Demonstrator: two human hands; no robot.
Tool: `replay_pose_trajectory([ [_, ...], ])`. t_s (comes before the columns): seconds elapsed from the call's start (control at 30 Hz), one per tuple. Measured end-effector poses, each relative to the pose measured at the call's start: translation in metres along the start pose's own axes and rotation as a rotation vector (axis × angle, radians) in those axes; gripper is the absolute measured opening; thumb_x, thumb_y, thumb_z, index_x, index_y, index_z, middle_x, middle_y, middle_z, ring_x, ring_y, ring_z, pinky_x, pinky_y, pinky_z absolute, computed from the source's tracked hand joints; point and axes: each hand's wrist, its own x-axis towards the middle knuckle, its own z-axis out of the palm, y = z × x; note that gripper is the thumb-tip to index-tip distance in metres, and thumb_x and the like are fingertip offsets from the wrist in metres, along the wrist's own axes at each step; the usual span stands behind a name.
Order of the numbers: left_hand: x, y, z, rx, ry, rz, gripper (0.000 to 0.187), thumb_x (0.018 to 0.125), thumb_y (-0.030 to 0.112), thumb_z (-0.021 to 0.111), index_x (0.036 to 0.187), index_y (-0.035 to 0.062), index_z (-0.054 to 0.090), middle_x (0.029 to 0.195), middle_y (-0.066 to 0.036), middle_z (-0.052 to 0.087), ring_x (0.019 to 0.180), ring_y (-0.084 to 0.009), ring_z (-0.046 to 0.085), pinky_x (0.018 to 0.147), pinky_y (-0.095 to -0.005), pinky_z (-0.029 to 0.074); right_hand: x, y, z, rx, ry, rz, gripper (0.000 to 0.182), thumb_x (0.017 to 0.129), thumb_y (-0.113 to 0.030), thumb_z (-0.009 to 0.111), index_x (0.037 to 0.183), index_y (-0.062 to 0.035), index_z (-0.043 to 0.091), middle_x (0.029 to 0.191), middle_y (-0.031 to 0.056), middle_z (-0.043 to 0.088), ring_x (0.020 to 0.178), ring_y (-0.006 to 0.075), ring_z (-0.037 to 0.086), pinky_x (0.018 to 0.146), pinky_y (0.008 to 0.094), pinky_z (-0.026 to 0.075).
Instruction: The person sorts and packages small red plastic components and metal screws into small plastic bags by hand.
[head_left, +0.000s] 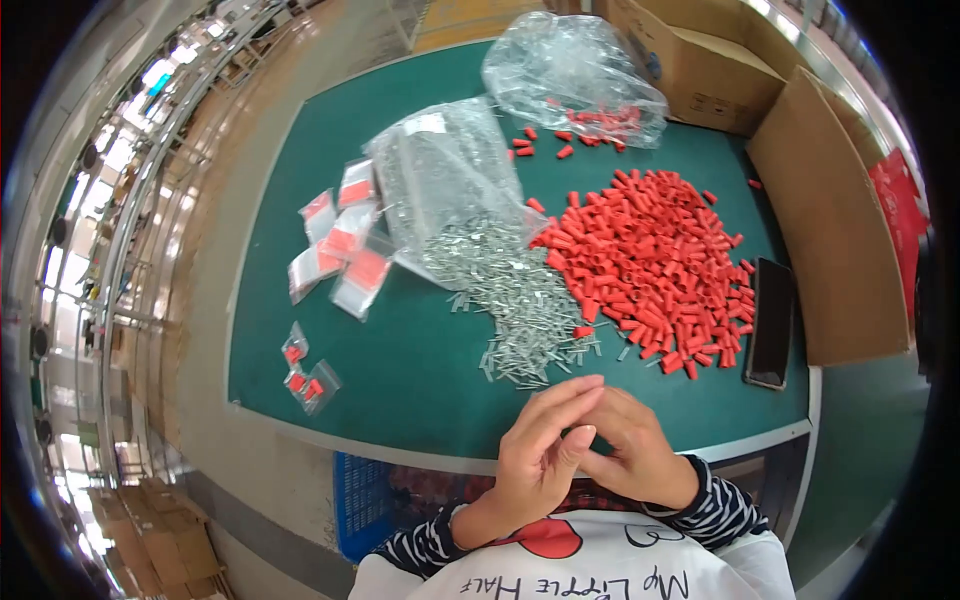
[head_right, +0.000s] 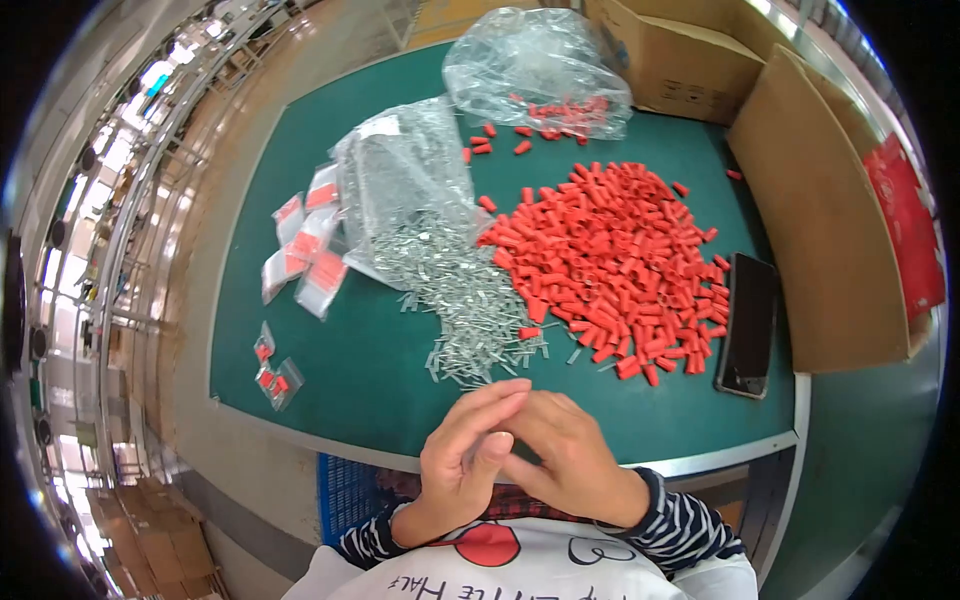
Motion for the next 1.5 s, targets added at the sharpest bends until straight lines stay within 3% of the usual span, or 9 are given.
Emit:
replay_pose_trajectory([
  [0.2,-0.001,0.006,0.014,-0.175,-0.036,-0.158,0.031,0.095,0.014,0.061,0.122,-0.0004,0.062,0.128,-0.017,0.057,0.113,-0.0256,0.058,0.093,-0.0333,0.048,-0.012,0.011,-0.004,0.157,0.039,0.034,0.021,0.080,-0.009,0.068,0.100,-0.0026,0.066,0.091,0.0128,0.063,0.087,0.0328,0.062,0.077,0.0397,0.049],
  [0.23,-0.001,-0.001,0.015,-0.067,-0.035,-0.052,0.029,0.097,0.013,0.059,0.122,0.0002,0.062,0.126,-0.016,0.058,0.115,-0.0231,0.057,0.088,-0.0304,0.051,-0.012,0.012,-0.002,0.153,0.060,0.031,0.021,0.081,-0.009,0.067,0.100,-0.0024,0.066,0.090,0.0128,0.063,0.086,0.0328,0.062,0.076,0.0395,0.049],
  [0.37,-0.004,-0.007,0.013,-0.232,0.003,-0.249,0.031,0.101,0.018,0.052,0.122,-0.0021,0.061,0.126,-0.014,0.058,0.080,-0.0108,0.061,0.058,-0.0189,0.047,-0.013,0.013,0.003,0.157,0.143,0.056,0.018,0.082,-0.005,0.066,0.099,-0.0006,0.064,0.089,0.0132,0.062,0.081,0.0321,0.060,0.073,0.0389,0.048],
  [0.47,-0.004,-0.012,0.015,-0.364,0.040,-0.303,0.032,0.103,0.020,0.049,0.123,-0.0020,0.061,0.127,-0.014,0.058,0.068,-0.0066,0.056,0.052,-0.0186,0.043,-0.012,0.010,-0.007,0.226,0.130,0.133,0.014,0.085,-0.004,0.065,0.098,0.0004,0.063,0.089,0.0122,0.062,0.079,0.0279,0.061,0.073,0.0367,0.049],
  [0.57,-0.002,-0.005,0.011,-0.352,0.027,-0.435,0.033,0.104,0.021,0.047,0.124,-0.0006,0.061,0.128,-0.015,0.058,0.069,-0.0070,0.056,0.051,-0.0189,0.044,-0.013,0.006,-0.013,0.333,0.124,0.252,0.012,0.088,-0.005,0.065,0.098,0.0008,0.061,0.088,0.0102,0.062,0.078,0.0207,0.061,0.072,0.0324,0.049],
  [0.8,0.000,-0.017,0.005,0.031,-0.001,-0.145,0.018,0.092,0.008,0.066,0.107,-0.0003,0.070,0.100,-0.009,0.065,0.074,-0.0103,0.057,0.064,-0.0222,0.045,-0.014,0.009,-0.017,0.345,0.233,0.301,0.017,0.093,-0.005,0.062,0.107,0.0019,0.057,0.085,0.0074,0.062,0.075,0.0128,0.059,0.066,0.0278,0.049],
  [1.2,0.005,-0.005,-0.008,-0.005,-0.135,-0.356,0.009,0.085,0.001,0.071,0.093,-0.0019,0.070,0.085,-0.005,0.065,0.071,-0.0086,0.055,0.062,-0.0218,0.042,-0.009,0.003,-0.035,0.273,0.046,0.283,0.018,0.087,-0.002,0.067,0.104,0.0001,0.064,0.095,0.0131,0.067,0.086,0.0254,0.068,0.075,0.0325,0.052],
  [1.4,0.003,-0.008,-0.011,-0.165,0.005,-0.452,0.007,0.086,0.004,0.072,0.089,-0.0020,0.070,0.082,-0.003,0.064,0.070,-0.0057,0.054,0.060,-0.0202,0.041,-0.003,-0.001,-0.034,-0.262,0.306,-0.054,0.024,0.078,-0.004,0.073,0.101,-0.0040,0.064,0.094,0.0088,0.066,0.090,0.0280,0.061,0.079,0.0388,0.045],
  [1.5,0.001,-0.011,-0.010,-0.228,0.059,-0.473,0.007,0.086,0.004,0.072,0.088,-0.0020,0.070,0.082,-0.002,0.064,0.071,-0.0049,0.054,0.062,-0.0208,0.042,-0.007,-0.005,-0.029,-0.240,0.211,-0.108,0.026,0.078,-0.008,0.075,0.101,-0.0056,0.065,0.093,0.0068,0.066,0.087,0.0256,0.061,0.078,0.0376,0.044],
])
